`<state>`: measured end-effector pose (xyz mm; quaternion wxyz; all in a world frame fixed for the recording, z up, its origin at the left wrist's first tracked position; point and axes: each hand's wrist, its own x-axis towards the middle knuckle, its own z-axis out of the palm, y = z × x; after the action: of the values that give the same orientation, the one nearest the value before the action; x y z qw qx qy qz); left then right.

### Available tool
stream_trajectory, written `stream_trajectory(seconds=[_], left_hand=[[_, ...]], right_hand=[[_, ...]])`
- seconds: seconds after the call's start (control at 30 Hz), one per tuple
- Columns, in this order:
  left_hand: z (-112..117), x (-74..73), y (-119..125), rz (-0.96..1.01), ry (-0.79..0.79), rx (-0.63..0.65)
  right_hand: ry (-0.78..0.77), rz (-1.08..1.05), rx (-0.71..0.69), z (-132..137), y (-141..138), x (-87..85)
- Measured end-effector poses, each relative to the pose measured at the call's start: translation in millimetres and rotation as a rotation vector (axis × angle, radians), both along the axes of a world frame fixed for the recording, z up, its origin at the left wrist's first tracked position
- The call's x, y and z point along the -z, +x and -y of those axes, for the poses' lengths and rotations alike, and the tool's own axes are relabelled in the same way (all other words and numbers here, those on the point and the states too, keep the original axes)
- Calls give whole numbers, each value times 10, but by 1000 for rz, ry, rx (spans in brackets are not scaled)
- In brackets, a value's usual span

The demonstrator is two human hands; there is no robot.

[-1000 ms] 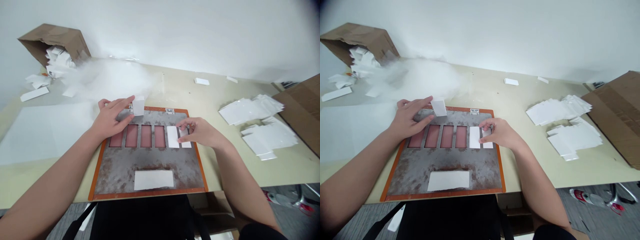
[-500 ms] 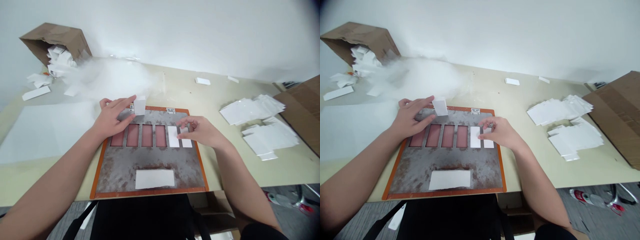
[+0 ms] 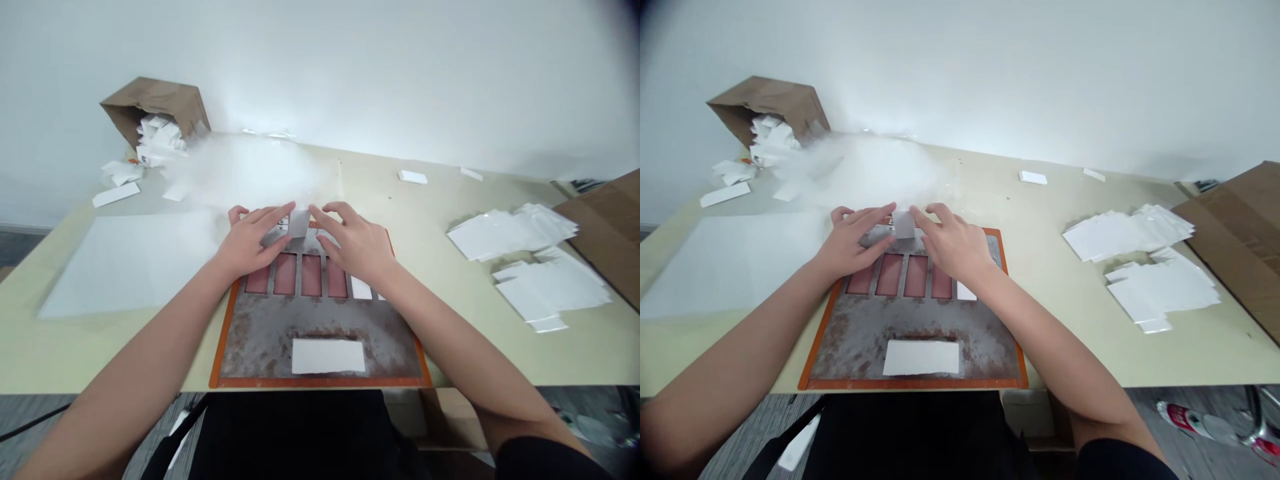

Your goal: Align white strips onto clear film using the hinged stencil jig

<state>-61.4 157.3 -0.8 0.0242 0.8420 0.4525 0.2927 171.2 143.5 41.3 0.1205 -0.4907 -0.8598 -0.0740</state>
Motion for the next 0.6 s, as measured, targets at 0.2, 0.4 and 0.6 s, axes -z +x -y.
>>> stream_trajectory(seconds=[0.2,0.4,0.6], left_hand=[[7,-25,9,5,-11,11],[3,-20,8,7,-10,7],[-6,3,3,0,-5,12]], right_hand=[[20,-82,13,32,12,84],[-145,-458,-146,37,15,64],[-589,-879,-11,77,275,-79]])
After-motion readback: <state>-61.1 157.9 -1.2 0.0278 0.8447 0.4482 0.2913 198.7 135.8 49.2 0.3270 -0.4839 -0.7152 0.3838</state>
